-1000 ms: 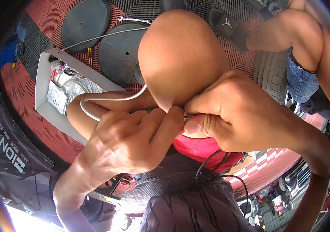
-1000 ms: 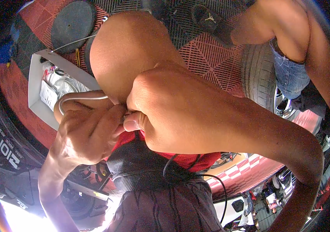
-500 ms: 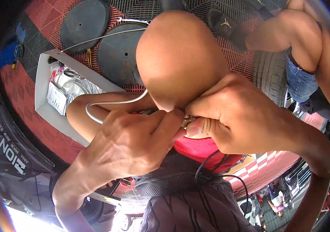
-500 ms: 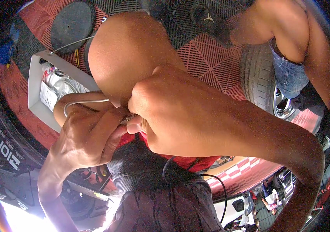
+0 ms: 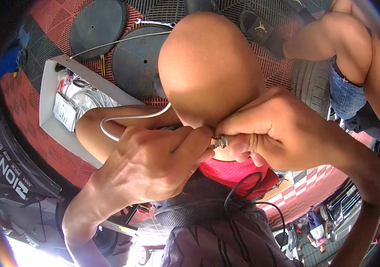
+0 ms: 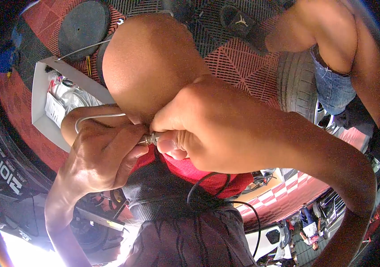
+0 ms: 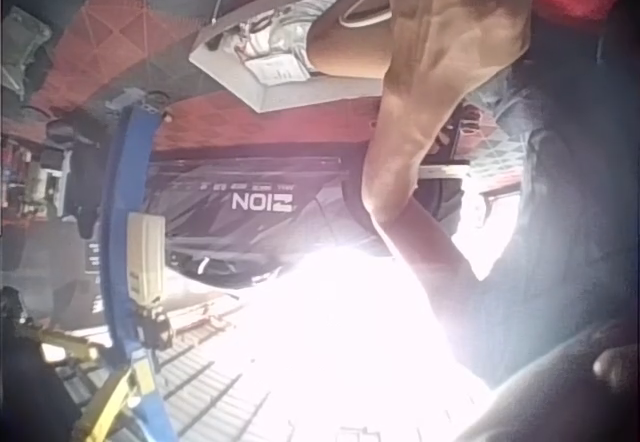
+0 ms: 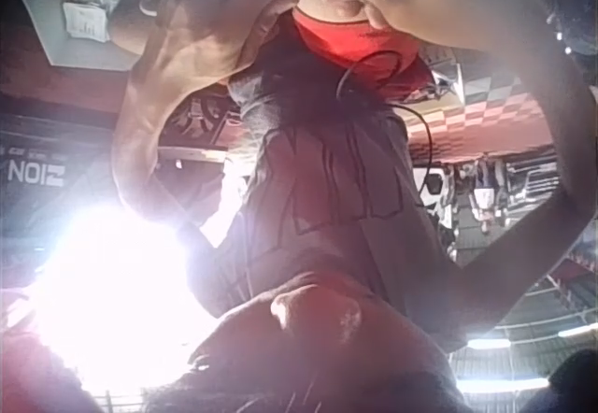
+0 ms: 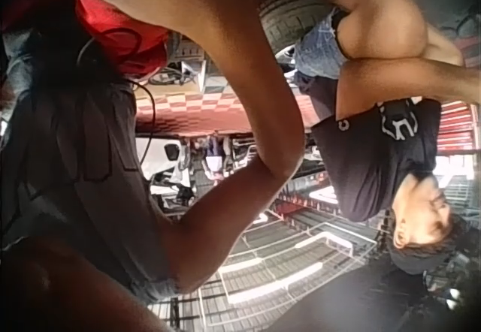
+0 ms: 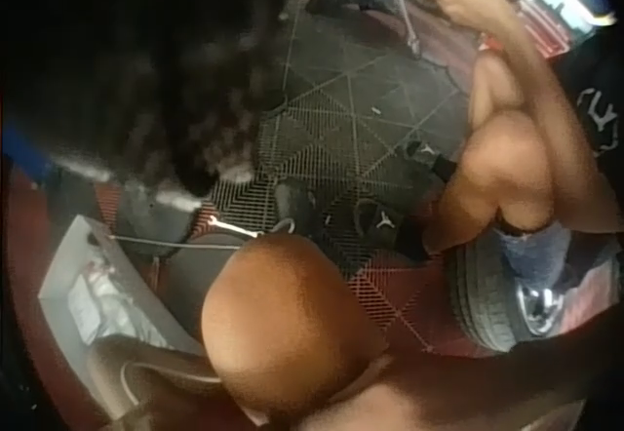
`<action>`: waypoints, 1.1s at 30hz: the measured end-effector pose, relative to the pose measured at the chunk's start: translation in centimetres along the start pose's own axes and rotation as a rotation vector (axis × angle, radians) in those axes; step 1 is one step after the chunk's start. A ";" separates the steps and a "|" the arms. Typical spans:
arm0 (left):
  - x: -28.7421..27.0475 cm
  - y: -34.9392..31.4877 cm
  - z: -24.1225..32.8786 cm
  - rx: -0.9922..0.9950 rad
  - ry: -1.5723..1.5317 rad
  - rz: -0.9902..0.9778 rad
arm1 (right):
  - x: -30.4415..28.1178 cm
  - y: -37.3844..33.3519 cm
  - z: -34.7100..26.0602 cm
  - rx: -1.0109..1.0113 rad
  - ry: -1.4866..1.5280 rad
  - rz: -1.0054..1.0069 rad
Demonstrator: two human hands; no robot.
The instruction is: The recorder is assembling or connecting components of a coaxial-style cable.
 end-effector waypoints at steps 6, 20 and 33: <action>0.2 0.1 0.1 0.014 0.106 -0.084 | 0.1 0.2 -0.3 -0.115 -0.138 0.154; -1.5 0.6 0.4 0.068 0.152 0.030 | 0.7 1.3 0.1 -0.032 0.052 0.079; -0.5 0.6 0.5 0.017 0.258 -0.082 | 0.6 1.5 0.4 0.080 0.052 -0.021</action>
Point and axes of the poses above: each hand's wrist, its own y-axis towards the middle knuckle, its own x-axis out of the palm, z = x × y, the point moved 8 cm from there along y, towards the middle knuckle, and after that the axes turned 10 degrees about -y, right-handed, at the moved point
